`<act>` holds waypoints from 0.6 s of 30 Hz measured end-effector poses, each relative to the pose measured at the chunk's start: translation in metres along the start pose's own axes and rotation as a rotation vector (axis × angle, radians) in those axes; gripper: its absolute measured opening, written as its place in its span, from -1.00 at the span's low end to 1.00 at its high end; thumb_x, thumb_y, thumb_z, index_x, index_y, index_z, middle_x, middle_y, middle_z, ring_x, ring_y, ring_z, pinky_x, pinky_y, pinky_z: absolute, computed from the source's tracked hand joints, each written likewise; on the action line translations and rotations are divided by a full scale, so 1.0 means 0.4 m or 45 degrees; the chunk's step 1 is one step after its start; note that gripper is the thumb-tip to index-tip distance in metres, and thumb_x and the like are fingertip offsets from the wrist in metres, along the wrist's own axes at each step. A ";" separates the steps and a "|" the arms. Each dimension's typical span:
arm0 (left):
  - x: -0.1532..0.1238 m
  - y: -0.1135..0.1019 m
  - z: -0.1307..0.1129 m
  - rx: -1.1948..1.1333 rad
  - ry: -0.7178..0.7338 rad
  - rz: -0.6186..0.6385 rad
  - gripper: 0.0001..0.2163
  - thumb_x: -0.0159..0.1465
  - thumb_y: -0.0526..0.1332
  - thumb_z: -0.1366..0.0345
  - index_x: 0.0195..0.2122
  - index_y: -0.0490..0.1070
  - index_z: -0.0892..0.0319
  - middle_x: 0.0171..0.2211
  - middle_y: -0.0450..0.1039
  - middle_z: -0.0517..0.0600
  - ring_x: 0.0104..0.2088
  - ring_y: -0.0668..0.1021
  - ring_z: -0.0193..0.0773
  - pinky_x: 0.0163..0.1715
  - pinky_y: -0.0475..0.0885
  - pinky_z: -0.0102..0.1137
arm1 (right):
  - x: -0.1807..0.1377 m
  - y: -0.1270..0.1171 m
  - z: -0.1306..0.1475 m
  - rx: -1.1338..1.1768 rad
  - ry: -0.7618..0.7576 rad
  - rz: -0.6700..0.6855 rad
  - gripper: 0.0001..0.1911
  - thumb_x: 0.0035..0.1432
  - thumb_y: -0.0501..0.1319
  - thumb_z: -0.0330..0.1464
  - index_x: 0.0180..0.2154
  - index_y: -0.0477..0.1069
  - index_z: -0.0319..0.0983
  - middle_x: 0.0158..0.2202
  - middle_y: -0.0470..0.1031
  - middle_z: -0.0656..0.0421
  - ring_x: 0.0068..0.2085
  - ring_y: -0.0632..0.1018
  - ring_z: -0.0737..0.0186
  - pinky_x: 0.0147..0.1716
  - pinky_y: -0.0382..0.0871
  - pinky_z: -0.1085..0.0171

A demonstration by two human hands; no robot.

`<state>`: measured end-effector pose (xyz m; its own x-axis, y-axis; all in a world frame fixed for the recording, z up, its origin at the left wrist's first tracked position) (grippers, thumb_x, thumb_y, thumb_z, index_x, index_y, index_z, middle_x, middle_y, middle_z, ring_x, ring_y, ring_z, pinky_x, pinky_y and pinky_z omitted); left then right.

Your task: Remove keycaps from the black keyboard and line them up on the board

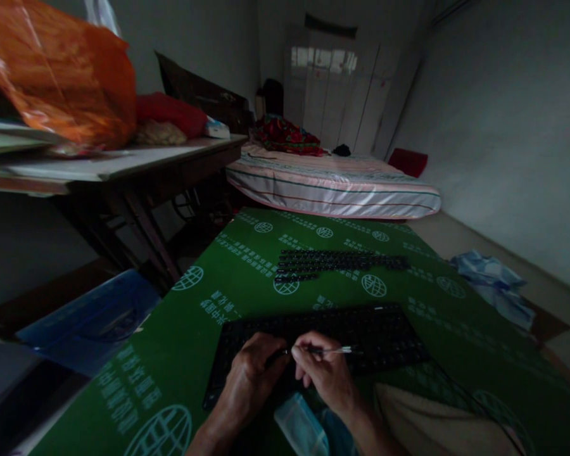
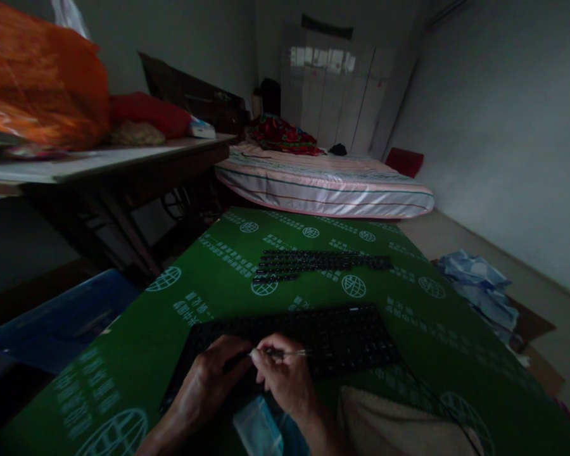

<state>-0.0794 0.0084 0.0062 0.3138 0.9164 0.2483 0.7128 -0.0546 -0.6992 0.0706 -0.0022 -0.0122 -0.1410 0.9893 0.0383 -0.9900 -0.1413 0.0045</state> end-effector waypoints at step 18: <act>0.015 -0.016 0.020 -0.249 -0.266 -0.066 -0.77 0.06 0.21 0.27 -0.28 0.55 0.17 -0.34 0.56 0.00 -0.33 0.59 -0.20 -0.32 0.49 -0.42 | -0.009 0.007 -0.006 -0.092 -0.302 -0.079 -0.67 0.19 0.07 -0.16 -0.20 0.49 -0.21 -0.53 0.41 0.22 -0.58 0.36 0.46 -0.56 0.29 0.46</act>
<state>-0.0871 0.0174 0.0067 0.1519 0.9808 0.1226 0.8384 -0.0622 -0.5415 0.0682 -0.0062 -0.0147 -0.0820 0.9584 0.2735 -0.9960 -0.0690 -0.0570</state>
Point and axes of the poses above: each hand's wrist, its own x-axis towards the middle knuckle, its own y-axis out of the palm, z = x × y, the point moved 2 cm from there along x, towards the middle knuckle
